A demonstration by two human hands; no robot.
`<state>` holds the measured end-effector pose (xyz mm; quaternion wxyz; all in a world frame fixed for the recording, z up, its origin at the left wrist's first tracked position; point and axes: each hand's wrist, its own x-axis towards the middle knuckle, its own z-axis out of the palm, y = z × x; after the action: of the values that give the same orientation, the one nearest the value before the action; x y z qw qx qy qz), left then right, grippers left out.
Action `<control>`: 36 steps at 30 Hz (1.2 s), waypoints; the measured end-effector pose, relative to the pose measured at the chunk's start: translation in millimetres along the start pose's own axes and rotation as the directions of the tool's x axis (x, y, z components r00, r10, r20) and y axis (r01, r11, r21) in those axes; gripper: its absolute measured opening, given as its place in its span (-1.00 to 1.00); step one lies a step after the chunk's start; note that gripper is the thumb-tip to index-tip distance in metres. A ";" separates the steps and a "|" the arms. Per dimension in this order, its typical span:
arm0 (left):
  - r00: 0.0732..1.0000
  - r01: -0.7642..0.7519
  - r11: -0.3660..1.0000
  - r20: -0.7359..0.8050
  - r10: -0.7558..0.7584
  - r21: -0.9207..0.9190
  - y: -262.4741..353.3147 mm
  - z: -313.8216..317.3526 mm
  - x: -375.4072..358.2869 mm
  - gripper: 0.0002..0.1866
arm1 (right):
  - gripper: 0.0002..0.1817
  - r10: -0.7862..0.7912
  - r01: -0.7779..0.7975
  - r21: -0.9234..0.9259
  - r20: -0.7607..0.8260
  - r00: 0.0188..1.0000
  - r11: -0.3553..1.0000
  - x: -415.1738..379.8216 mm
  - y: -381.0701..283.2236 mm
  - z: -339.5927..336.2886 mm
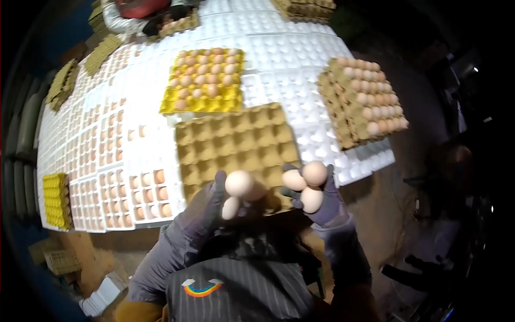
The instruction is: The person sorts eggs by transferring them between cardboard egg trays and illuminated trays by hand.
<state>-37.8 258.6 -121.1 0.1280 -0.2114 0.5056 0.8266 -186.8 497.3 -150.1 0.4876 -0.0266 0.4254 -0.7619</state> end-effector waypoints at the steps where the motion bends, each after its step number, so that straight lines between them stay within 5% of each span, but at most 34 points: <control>1: 1.000 -0.018 0.995 -0.007 0.018 -0.101 2.1 -9.4 -12.1 -0.28 | -0.05 0.006 -0.007 0.032 0.051 0.999 0.999 6.6 6.6 9.1; 3: 0.932 -0.322 0.906 -0.075 0.354 0.275 5.6 -25.4 -39.2 -0.36 | -0.03 0.055 -0.062 -0.149 -0.053 0.997 0.987 19.0 17.6 44.2; 4: 0.943 -0.278 0.873 -0.061 0.329 0.401 13.3 -40.3 -55.0 -0.38 | -0.05 0.097 -0.101 -0.163 -0.030 0.995 0.981 29.9 22.2 60.0; 8: 0.953 -0.040 0.998 -0.301 0.020 -0.058 -33.0 -138.4 -99.7 -0.52 | -0.22 0.185 -0.156 -0.210 0.124 0.975 0.965 82.1 56.5 137.0; 9: 0.938 0.019 0.987 -0.339 -0.074 -0.162 -40.5 -162.4 -112.0 -0.52 | -0.24 0.209 -0.144 -0.385 0.133 0.969 0.912 98.0 65.3 162.3; 10: 0.915 -0.046 0.994 -0.396 0.082 0.099 -63.9 -195.2 -119.6 -0.52 | -0.27 0.230 -0.122 -0.546 0.133 0.964 0.829 113.9 73.5 183.9; 12: 0.872 -0.031 0.987 -0.487 -0.051 -0.159 -57.9 -236.3 -137.5 -0.56 | -0.33 0.281 -0.141 -0.628 0.130 0.951 0.766 152.9 95.2 217.0; 15: 0.913 -0.114 0.993 -0.390 0.120 0.038 -58.1 -296.5 -150.3 -0.41 | -0.42 0.313 -0.171 -0.586 0.149 0.938 0.792 208.6 138.3 235.2; 17: 0.934 -0.141 0.990 -0.332 0.134 0.005 -48.3 -323.2 -154.3 -0.30 | -0.58 0.061 0.157 -0.827 0.224 0.973 0.540 238.7 162.9 231.7; 18: 0.917 -0.173 0.984 -0.371 0.145 -0.043 -38.3 -323.0 -157.0 -0.43 | -0.66 -0.073 0.259 -0.898 0.250 0.965 0.356 254.9 176.0 228.7; 19: 0.904 -0.219 0.973 -0.360 0.230 0.071 -43.2 -336.7 -152.0 -0.46 | -0.66 -0.069 0.248 -0.903 0.239 0.969 0.350 258.9 181.2 235.0; 21: 0.858 -0.304 0.906 -0.329 0.395 0.295 -52.7 -364.7 -141.3 -0.52 | -0.68 -0.098 0.168 -0.984 0.173 0.980 -0.052 262.7 189.7 245.5; 22: 0.949 -0.226 0.950 -0.269 0.165 -0.216 -57.2 -386.9 -130.3 -0.44 | -0.65 -0.068 0.234 -0.956 0.249 0.966 -0.177 265.4 196.1 241.4; 23: 0.951 -0.219 0.962 -0.257 0.173 -0.164 -60.5 -393.6 -121.1 -0.42 | -0.61 -0.037 0.300 -0.907 0.325 0.945 -0.296 268.3 202.6 237.2; 25: 0.939 -0.232 0.965 -0.230 0.254 0.119 -66.6 -403.1 -104.7 -0.37 | -0.58 -0.067 0.192 -0.797 0.279 0.958 -0.572 279.1 222.4 233.8; 26: 0.929 -0.245 0.931 -0.210 0.305 0.270 -68.0 -408.5 -97.7 -0.35 | -0.63 -0.004 0.195 -0.771 0.248 0.969 -0.607 283.4 227.0 232.5; 28: 0.853 -0.310 0.644 -0.094 0.513 0.700 -65.1 -411.3 -93.7 -0.34 | -0.67 0.013 0.236 -0.785 0.280 0.960 -0.572 282.9 234.8 236.2; 30: 0.907 -0.266 0.852 -0.183 0.380 0.450 -56.7 -405.4 -96.4 -0.31 | -0.71 0.033 0.365 -0.855 0.380 0.924 -0.367 282.6 241.9 246.8; 34: 0.940 -0.230 0.972 -0.244 0.236 0.056 -46.5 -401.0 -102.2 -0.27 | -0.65 0.193 0.297 -0.924 0.255 0.948 -0.239 285.1 257.5 269.7; 36: 0.892 -0.255 0.930 -0.307 0.332 0.266 -59.2 -405.9 -100.3 -0.38 | -0.71 0.095 0.466 -0.835 0.460 0.883 -0.293 291.3 267.5 255.6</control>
<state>164.8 -75.4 -281.4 -0.0677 -0.2590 0.6341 0.7255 -30.1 71.8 -276.8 0.2066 -0.6045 0.7499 -0.1723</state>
